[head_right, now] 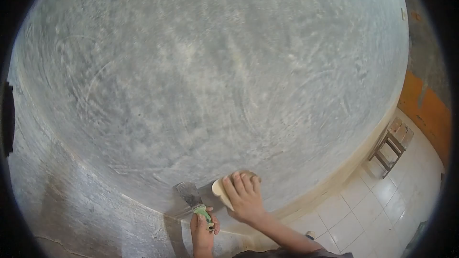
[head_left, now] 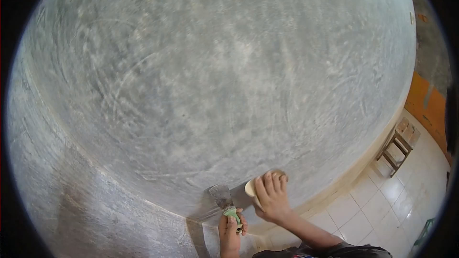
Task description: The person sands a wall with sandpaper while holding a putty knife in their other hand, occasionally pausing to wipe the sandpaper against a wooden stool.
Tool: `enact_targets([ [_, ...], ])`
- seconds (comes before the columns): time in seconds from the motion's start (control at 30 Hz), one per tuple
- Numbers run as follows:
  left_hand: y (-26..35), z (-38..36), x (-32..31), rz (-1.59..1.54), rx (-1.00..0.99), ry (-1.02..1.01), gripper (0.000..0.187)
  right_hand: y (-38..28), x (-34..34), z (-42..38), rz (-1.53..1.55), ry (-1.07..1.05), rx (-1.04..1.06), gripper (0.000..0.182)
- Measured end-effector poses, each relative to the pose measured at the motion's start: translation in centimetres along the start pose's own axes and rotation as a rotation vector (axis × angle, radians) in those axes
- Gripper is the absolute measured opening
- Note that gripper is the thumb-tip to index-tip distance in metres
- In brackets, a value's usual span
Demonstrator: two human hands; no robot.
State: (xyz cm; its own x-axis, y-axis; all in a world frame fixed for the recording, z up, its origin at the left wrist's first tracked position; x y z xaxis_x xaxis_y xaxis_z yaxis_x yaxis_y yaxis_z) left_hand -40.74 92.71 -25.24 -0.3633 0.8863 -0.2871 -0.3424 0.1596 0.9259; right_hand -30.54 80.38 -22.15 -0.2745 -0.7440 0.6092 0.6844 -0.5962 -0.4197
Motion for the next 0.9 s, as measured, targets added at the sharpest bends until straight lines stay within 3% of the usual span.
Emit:
enact_targets([
  [0.03, 0.2, 0.2, -0.7, 0.045, 0.002, 0.001, 0.043, 1.0, 1.6, 1.6, -0.020, -0.002, -0.040, 0.076],
  [0.1, -0.2, 0.0, -1.6, 0.083, 0.018, -0.006, 0.043, 3.5, 7.7, 5.5, -0.017, 0.382, -0.115, 0.077],
  [0.2, -1.5, 0.5, -2.4, 0.032, -0.007, -0.074, 0.054, 5.6, 12.2, 8.7, 0.059, 0.569, -0.188, 0.077],
  [0.23, -2.0, 0.6, -2.6, -0.067, 0.016, -0.098, 0.057, 5.5, 11.4, 7.8, 0.048, 0.575, -0.195, 0.077],
  [0.37, -3.1, 1.1, -4.6, -0.115, 0.077, -0.148, 0.056, 6.0, 0.6, -0.8, -0.088, 0.036, -0.055, 0.075],
  [0.43, -3.8, 1.5, -5.9, -0.070, 0.062, -0.184, 0.053, 8.1, 2.9, 0.5, -0.034, 0.213, -0.057, 0.076],
  [0.57, -4.3, 1.8, -9.6, 0.068, 0.034, -0.263, 0.041, 12.1, 15.7, 9.3, 0.123, 0.538, -0.214, 0.073],
  [0.63, -4.5, 1.9, -11.4, 0.093, -0.001, -0.270, 0.036, 13.5, 15.5, 9.3, 0.197, 0.543, -0.215, 0.074],
  [0.7, -4.9, 2.3, -13.1, 0.033, 0.016, -0.330, 0.034, 12.8, 11.2, 5.9, -0.032, 0.412, -0.151, 0.077],
  [0.77, -5.9, 2.9, -14.3, -0.022, 0.022, -0.347, 0.034, 13.0, 5.9, 0.9, -0.011, 0.167, -0.128, 0.081],
  [0.9, -6.6, 3.3, -17.2, -0.063, 0.120, -0.361, 0.035, 18.5, 11.2, 4.5, 0.004, 0.285, -0.168, 0.081],
])
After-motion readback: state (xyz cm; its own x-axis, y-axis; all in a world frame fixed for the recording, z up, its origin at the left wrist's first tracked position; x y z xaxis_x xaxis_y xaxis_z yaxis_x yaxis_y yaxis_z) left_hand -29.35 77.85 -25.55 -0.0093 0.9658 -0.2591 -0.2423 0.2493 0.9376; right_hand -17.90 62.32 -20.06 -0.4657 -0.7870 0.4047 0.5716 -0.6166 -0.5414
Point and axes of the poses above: each hand's wrist, its own z-axis towards the middle knuckle, its own x-axis out of the back of the hand, y = z × x, the point moved 6 cm from there along z, towards the middle knuckle, and after that the axes turned 8 degrees about -x, right-handed, at the moved point
